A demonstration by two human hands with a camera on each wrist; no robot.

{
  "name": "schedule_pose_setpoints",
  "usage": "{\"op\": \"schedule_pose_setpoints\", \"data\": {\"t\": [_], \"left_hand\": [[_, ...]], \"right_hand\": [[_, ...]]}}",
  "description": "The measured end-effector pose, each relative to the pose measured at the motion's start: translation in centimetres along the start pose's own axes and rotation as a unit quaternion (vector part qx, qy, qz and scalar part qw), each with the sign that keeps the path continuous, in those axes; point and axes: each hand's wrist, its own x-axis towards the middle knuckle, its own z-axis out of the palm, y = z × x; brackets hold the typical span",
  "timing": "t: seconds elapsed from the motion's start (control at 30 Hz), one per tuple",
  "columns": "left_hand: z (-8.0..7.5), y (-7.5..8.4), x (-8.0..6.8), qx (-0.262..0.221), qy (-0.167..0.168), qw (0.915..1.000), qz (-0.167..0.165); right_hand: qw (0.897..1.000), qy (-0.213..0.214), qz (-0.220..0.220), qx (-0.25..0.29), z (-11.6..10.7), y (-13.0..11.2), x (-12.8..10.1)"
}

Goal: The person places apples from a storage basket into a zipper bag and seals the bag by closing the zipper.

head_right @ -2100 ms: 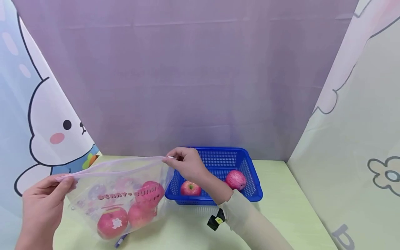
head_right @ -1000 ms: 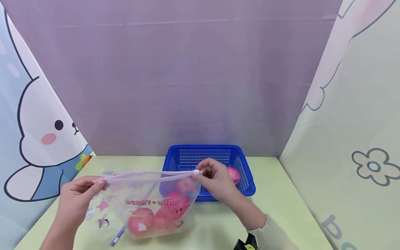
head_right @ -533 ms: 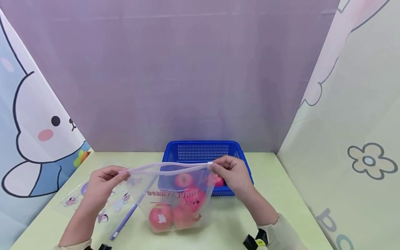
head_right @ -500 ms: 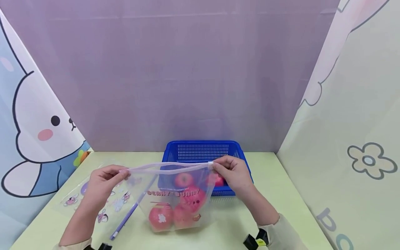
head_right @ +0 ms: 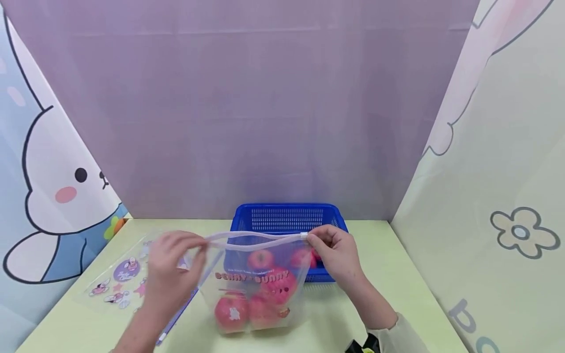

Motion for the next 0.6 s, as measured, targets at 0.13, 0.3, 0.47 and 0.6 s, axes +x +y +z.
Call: {"op": "schedule_pose_setpoints", "data": {"t": [0.13, 0.3, 0.47, 0.6], "left_hand": [[2.8, 5.1, 1.2, 0.006, -0.066, 0.9931, 0.097], [7.0, 8.9, 3.0, 0.055, -0.165, 0.9797, 0.099], [9.1, 9.4, 4.3, 0.098, -0.246, 0.9635, 0.04], [9.8, 9.4, 4.8, 0.097, -0.273, 0.9569, 0.023]], "right_hand": [[1.0, 0.019, -0.021, -0.004, 0.3, -0.1, -0.3], [0.999, 0.029, -0.038, 0.0, 0.2, 0.0, -0.3], [1.0, 0.012, -0.027, 0.007, 0.1, 0.2, -0.9], [0.999, 0.007, -0.033, 0.007, -0.2, 0.3, -1.1]]}}
